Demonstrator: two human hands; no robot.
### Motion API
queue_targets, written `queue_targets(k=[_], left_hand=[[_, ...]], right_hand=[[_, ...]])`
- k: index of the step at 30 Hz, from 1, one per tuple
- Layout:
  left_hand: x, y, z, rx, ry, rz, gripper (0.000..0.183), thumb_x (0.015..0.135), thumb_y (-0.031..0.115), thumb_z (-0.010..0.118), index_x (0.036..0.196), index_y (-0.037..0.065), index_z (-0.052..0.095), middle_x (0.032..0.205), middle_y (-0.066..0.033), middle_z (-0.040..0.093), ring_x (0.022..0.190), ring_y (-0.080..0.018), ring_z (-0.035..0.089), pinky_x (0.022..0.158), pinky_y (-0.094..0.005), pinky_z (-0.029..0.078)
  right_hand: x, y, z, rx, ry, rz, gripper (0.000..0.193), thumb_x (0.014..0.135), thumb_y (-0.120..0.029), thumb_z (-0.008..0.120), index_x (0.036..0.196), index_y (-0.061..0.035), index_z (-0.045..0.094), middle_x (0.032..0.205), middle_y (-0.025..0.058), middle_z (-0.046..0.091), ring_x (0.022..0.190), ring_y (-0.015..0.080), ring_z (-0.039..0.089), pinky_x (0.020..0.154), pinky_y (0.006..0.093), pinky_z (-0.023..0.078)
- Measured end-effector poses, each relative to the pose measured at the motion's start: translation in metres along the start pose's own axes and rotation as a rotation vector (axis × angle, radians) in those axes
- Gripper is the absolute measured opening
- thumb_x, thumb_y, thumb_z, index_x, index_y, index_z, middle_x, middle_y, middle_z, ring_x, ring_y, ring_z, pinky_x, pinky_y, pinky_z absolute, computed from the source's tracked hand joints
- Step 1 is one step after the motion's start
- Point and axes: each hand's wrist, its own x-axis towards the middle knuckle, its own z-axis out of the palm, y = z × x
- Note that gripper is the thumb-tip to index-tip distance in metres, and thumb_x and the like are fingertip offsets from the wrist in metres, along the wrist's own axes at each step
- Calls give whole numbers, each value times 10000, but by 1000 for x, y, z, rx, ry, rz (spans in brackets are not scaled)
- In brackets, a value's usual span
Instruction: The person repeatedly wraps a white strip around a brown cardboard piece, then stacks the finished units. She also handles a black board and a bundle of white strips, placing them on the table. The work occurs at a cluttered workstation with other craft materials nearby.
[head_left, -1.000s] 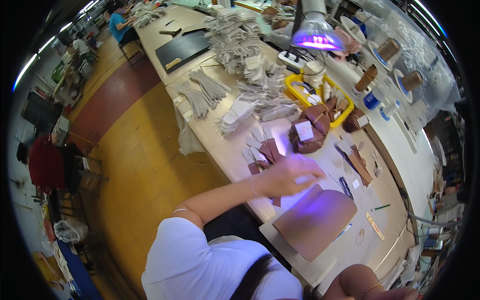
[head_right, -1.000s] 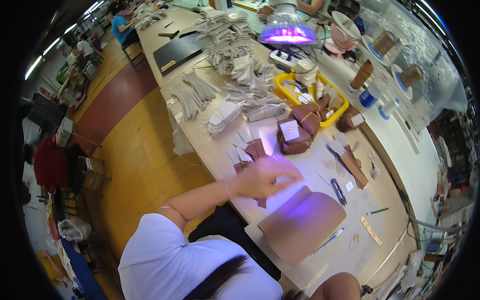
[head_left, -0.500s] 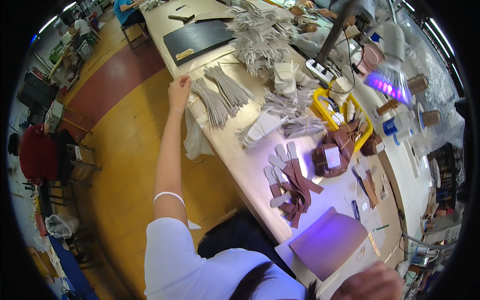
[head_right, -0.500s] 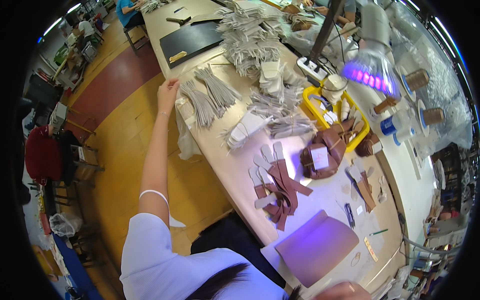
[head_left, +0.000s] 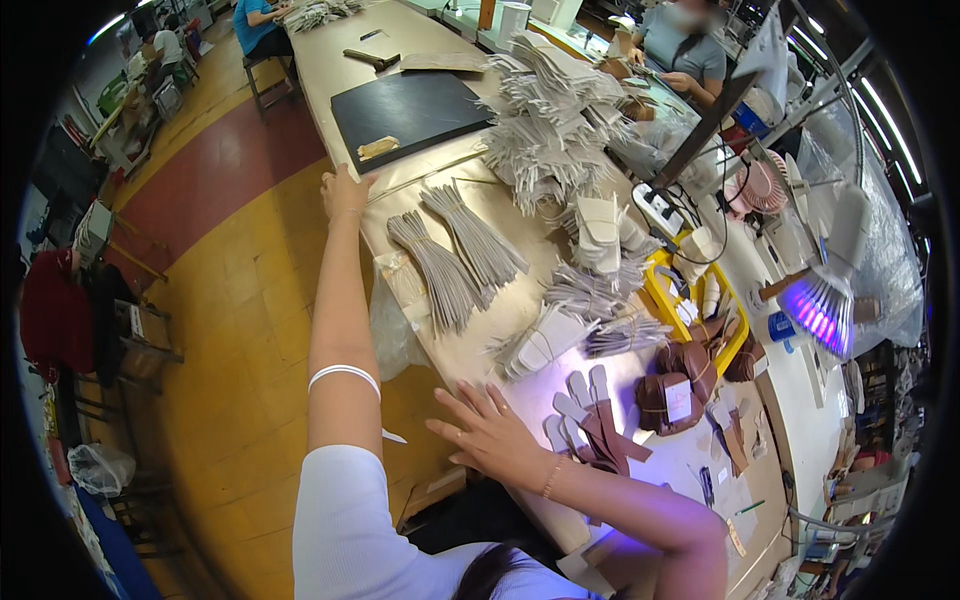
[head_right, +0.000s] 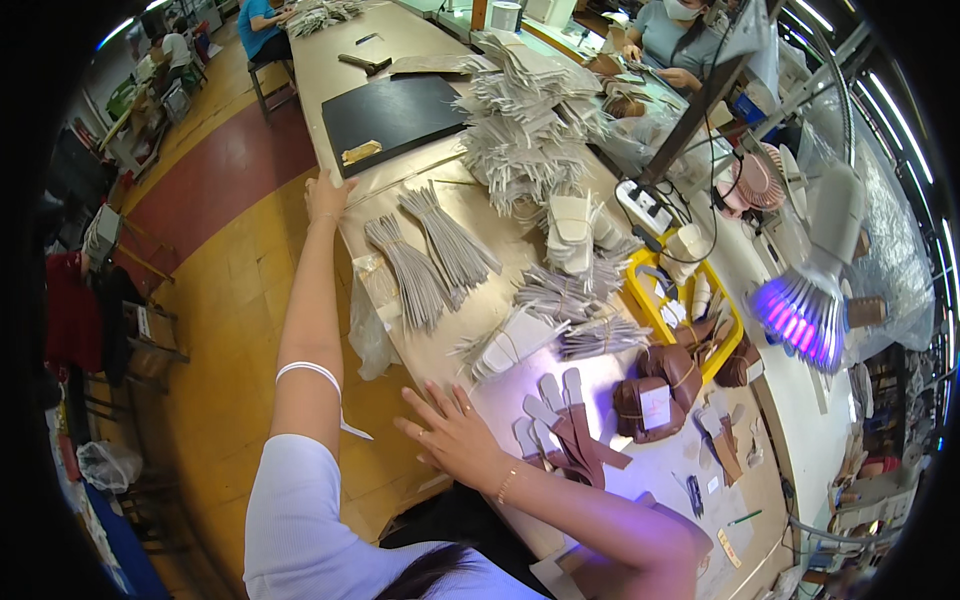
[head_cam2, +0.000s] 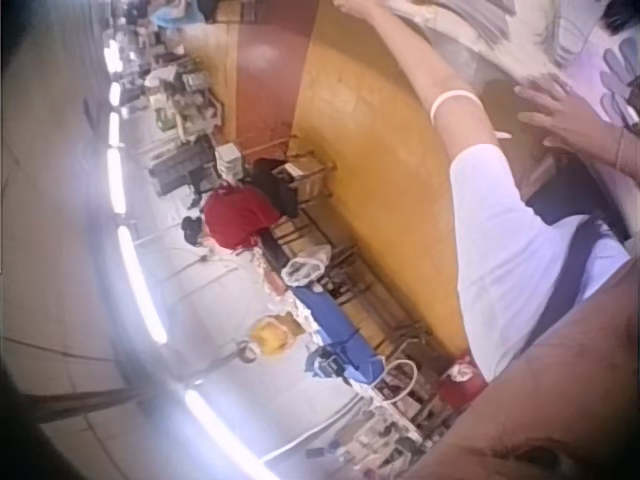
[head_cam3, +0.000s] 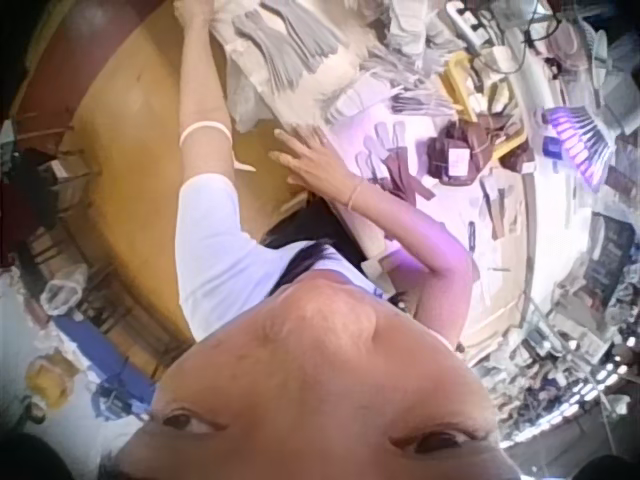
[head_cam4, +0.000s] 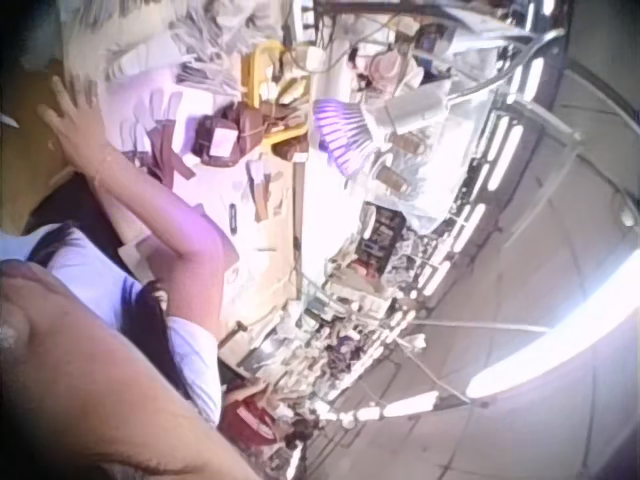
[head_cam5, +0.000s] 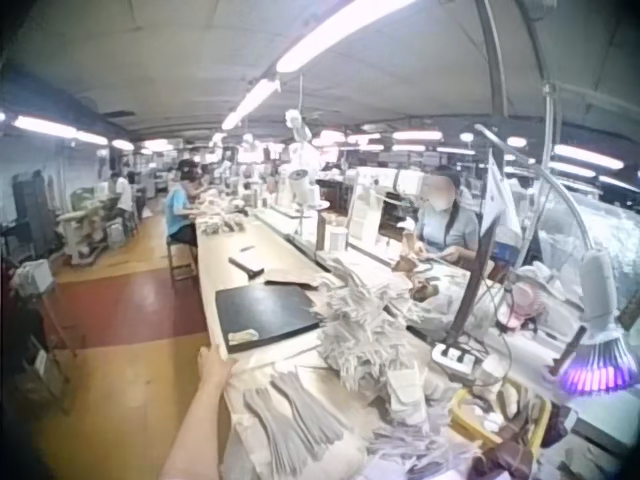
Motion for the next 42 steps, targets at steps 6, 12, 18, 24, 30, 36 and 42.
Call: queue_targets(k=[6,12,18,24,30,36,42], left_hand=[[27,-1,15,103,17,123,760,722,555,712,1384,297,444,1477,-195,281,1327,-394,332,1045,-485,357],[54,-9,23,371,-7,314,722,749,650,599,1379,329,453,1518,-69,290,1374,-299,300,1090,-511,265],[61,-20,29,349,-1,495,612,848,627,466,1360,293,476,1457,-20,410,1265,-205,479,1083,-530,263],[107,-71,5,495,-104,312,620,862,636,431,1392,316,422,1454,-22,416,1282,-209,463,1058,-593,252],[120,-5,-17,466,292,512,531,902,552,457,1339,250,480,1402,-92,458,1263,-300,443,992,-541,351],[95,142,81,391,63,1007,407,889,426,554,1229,204,580,1410,-89,442,1307,-258,413,1022,-477,373],[81,175,112,442,-385,750,347,915,368,505,1230,240,570,1440,-56,414,1353,-247,364,1030,-560,356]], right_hand=[[20,20,27,-13,-3,36,652,784,-374,676,1382,-276,436,1529,49,257,1401,290,234,1084,585,207],[23,23,27,-8,-33,65,453,868,-175,493,1314,-252,498,1515,39,292,1404,275,244,1076,627,183],[23,26,23,53,-90,90,379,841,-177,540,1219,-195,565,1516,21,289,1414,258,225,1089,620,166],[25,28,28,77,-39,85,301,835,-165,523,1122,-168,615,1528,5,269,1423,235,205,1092,616,170],[26,27,29,93,-50,107,201,838,-206,522,980,-156,656,1528,5,272,1425,234,200,1091,626,144],[25,31,26,66,-137,70,316,795,-215,566,1094,-147,642,1532,5,268,1416,214,227,1108,613,70],[20,36,37,136,54,49,351,829,-413,506,924,-91,606,1548,43,225,1439,247,159,1136,586,76]])
